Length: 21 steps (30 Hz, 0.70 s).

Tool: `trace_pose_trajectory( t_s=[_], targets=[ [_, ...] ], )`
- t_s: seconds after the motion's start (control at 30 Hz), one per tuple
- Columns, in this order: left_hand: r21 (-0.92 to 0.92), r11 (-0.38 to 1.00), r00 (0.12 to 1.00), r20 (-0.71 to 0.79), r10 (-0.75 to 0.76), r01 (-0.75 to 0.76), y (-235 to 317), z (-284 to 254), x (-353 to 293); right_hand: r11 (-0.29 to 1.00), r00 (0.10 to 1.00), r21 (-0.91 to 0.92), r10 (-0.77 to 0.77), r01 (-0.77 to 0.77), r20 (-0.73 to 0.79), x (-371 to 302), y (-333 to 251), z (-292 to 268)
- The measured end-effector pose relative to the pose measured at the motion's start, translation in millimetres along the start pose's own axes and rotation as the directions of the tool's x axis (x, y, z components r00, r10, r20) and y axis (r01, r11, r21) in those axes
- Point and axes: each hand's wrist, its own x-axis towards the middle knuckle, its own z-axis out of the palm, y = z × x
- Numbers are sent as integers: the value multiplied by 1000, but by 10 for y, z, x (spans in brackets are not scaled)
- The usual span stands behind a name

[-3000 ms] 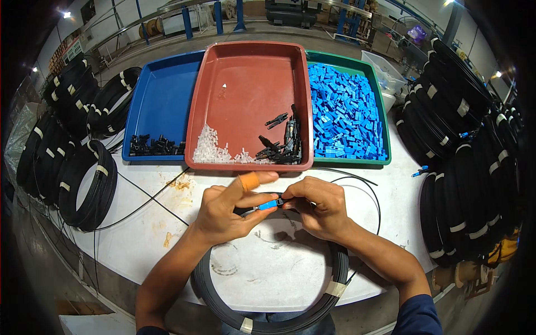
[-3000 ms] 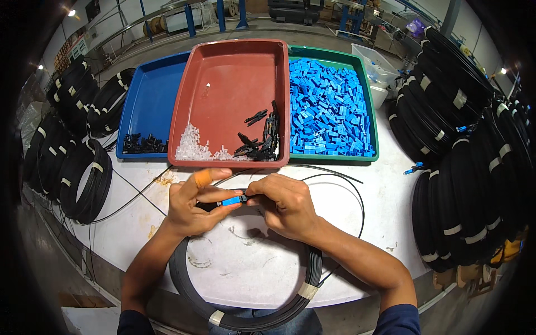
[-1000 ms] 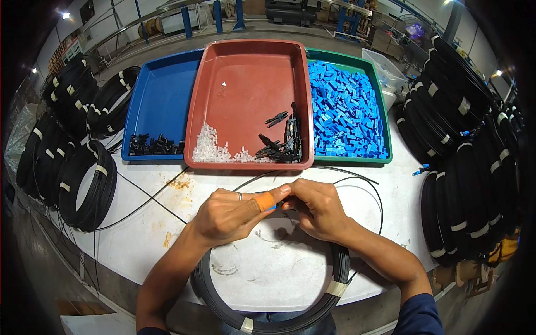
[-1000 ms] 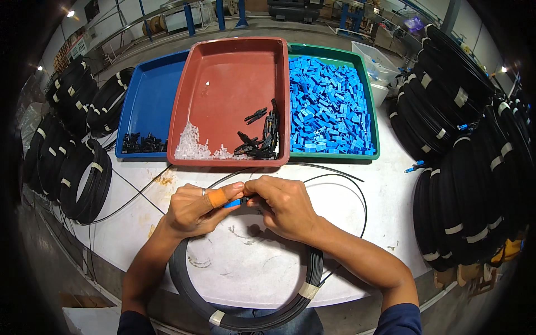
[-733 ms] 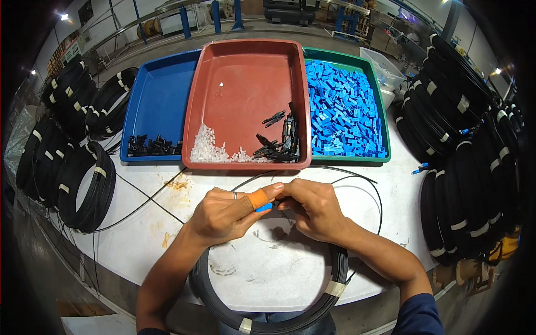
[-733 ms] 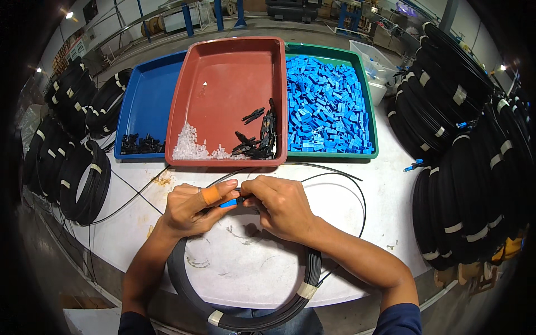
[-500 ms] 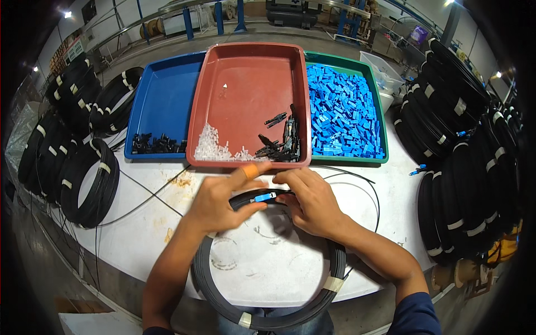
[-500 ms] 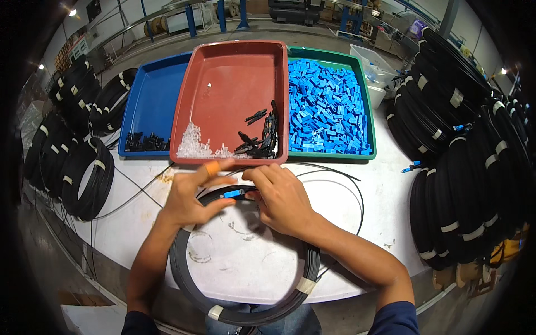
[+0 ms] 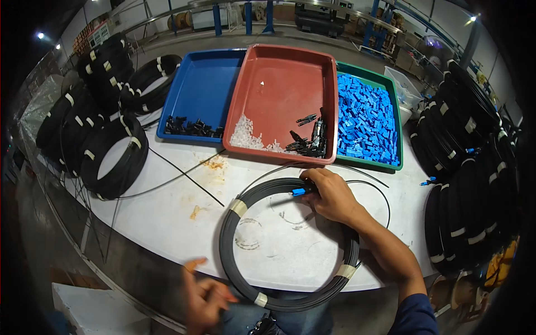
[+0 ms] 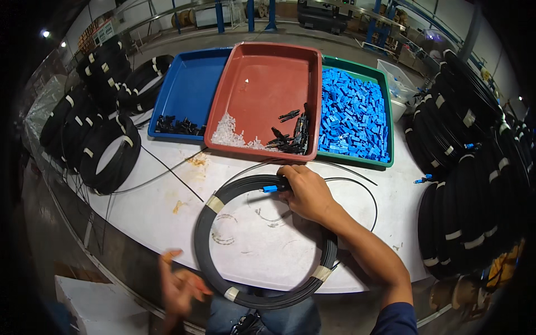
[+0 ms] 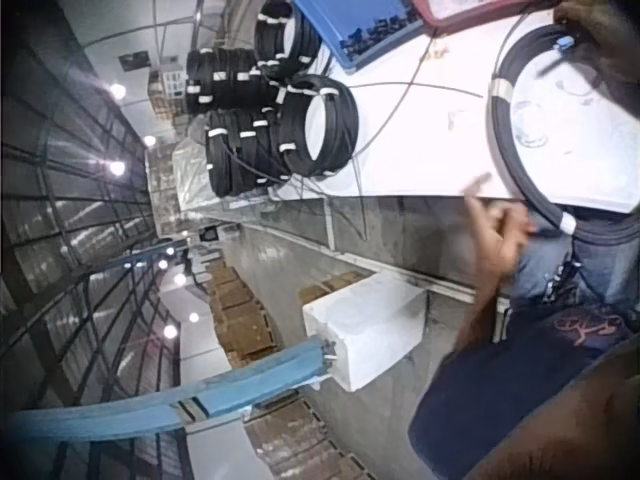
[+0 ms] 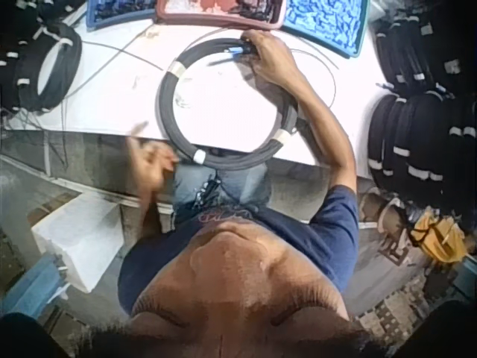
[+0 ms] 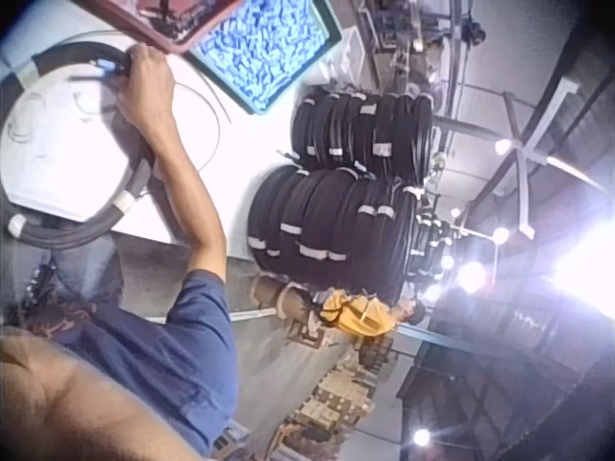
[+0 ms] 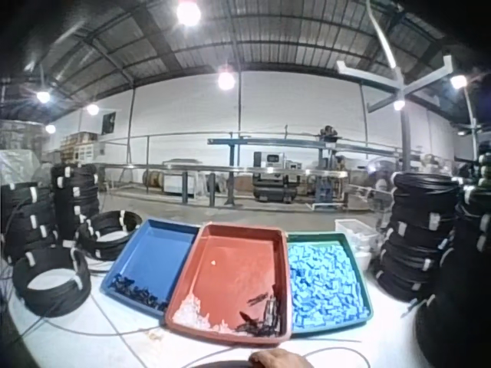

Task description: The person takes connector components from trays and attaches them onto the end of a coiled cable by hand to assemble the fiber optic connector.

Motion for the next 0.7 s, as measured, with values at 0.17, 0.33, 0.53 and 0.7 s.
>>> trace_pose_trajectory(
  t_s=[0.17, 0.33, 0.53, 0.7],
  targets=[
    [-743, 663, 996, -85, 33, -85, -449, 680, -536, 996, 998, 74, 39, -43, 42, 65, -9, -31],
    [-791, 602, 988, -153, -19, -111, -756, 622, -490, 982, 995, 183, -18, 36, -102, -55, -371, -334],
    [-389, 748, 842, -284, 458, -538, -139, 557, -414, 920, 919, 322, -88, 223, -384, -200, -1016, -664],
    [-2, 575, 543, -334, 771, -818, 168, 419, -386, 696, 855, 543, -205, 470, -477, -103, -1039, -739]
  ],
)
